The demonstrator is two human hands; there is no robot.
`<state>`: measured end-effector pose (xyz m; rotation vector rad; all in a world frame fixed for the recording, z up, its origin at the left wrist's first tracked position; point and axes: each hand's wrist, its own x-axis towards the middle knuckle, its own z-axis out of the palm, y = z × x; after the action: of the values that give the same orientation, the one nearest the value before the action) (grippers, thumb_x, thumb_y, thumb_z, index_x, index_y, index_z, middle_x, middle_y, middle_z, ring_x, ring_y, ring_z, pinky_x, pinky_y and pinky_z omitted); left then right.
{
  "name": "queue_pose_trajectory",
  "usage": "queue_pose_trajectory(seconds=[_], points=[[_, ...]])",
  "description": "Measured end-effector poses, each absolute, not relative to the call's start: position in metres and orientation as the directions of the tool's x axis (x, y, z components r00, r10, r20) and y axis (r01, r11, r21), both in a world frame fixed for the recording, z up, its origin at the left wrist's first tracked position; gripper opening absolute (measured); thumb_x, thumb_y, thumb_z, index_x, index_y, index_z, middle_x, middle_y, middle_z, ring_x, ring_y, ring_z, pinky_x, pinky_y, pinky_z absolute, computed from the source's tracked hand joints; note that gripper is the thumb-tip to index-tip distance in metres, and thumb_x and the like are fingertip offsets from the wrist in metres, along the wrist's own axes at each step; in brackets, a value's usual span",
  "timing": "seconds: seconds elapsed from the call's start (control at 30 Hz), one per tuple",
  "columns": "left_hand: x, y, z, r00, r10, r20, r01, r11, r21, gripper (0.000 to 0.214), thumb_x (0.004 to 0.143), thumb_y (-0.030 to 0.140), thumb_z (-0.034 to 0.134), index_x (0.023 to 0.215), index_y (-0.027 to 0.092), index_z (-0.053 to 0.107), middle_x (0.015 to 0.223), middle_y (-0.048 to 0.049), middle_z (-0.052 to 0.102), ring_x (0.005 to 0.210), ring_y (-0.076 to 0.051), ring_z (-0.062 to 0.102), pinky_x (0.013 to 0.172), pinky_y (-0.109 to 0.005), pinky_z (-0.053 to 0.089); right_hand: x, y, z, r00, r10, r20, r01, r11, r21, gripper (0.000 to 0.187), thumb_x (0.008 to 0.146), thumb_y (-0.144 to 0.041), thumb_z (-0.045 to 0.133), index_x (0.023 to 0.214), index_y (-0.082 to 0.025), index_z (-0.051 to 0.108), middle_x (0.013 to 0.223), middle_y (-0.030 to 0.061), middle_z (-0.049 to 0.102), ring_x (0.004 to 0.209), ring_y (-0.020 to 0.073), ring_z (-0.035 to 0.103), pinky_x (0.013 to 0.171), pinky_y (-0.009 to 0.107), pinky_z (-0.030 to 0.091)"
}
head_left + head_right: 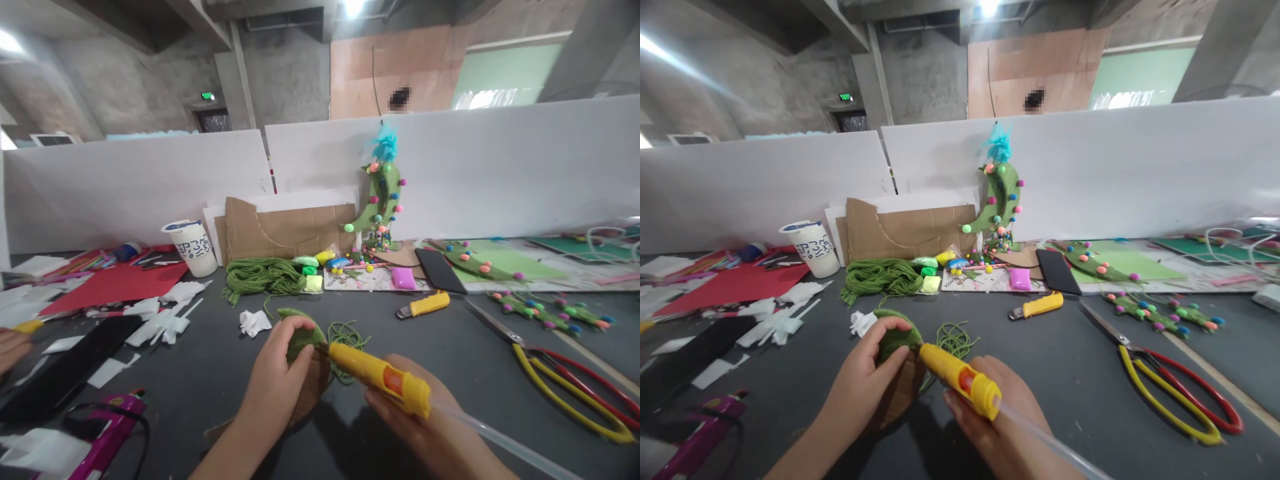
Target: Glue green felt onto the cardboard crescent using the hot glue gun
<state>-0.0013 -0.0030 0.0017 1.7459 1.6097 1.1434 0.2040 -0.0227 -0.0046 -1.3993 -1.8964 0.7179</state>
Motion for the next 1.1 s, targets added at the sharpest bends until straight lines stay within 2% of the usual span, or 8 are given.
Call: queue_pose_trajectory(seconds=[0.1,0.23,0.67,1.1], points=[[-0.001,-0.004,0.003,-0.059,0.970,0.237,0.544,-0.168,0.822,0.025,0.075,0.010,0.050,0.093,0.025,0.058,0.099,-0.0032,0.064,0.096,-0.024,0.060,0.087,-0.037,0.043,0.202,-0.024,-0.007,-0.231,0.939,0.255,0.618,0.345,-0.706,0.021,0.081,-0.033,0.053,0.062,-0.023,0.049,0.064,0.0008,0.061,0.056,0.0179,0.058,0.052,0.026,0.042],[0.000,-0.004,0.003,-0.070,0.971,0.230,0.539,-0.157,0.827,0.024,0.075,0.010,0.051,0.092,0.025,0.058,0.098,-0.0031,0.064,0.094,-0.024,0.060,0.086,-0.037,0.043,0.199,-0.025,-0.013,-0.225,0.933,0.281,0.672,0.358,-0.648,0.023,0.083,-0.033,0.052,0.064,-0.023,0.045,0.059,-0.0021,0.056,0.051,0.0149,0.052,0.050,0.025,0.037],[-0.001,-0.003,-0.003,-0.066,0.973,0.221,0.549,-0.150,0.822,0.023,0.078,0.013,0.049,0.095,0.026,0.057,0.100,-0.0033,0.062,0.098,-0.024,0.057,0.087,-0.037,0.041,0.200,-0.024,-0.017,-0.315,0.890,0.329,0.710,0.451,-0.540,0.027,0.089,-0.035,0.042,0.065,-0.023,0.041,0.061,-0.0017,0.054,0.053,0.0152,0.053,0.050,0.025,0.035],[0.000,-0.004,-0.003,-0.083,0.976,0.199,0.546,-0.123,0.829,0.022,0.079,0.015,0.049,0.097,0.026,0.056,0.101,-0.0031,0.062,0.097,-0.025,0.059,0.087,-0.039,0.042,0.198,-0.026,-0.014,-0.305,0.887,0.346,0.679,0.457,-0.575,0.025,0.087,-0.034,0.048,0.065,-0.023,0.042,0.061,-0.0013,0.054,0.054,0.0157,0.052,0.049,0.025,0.034]])
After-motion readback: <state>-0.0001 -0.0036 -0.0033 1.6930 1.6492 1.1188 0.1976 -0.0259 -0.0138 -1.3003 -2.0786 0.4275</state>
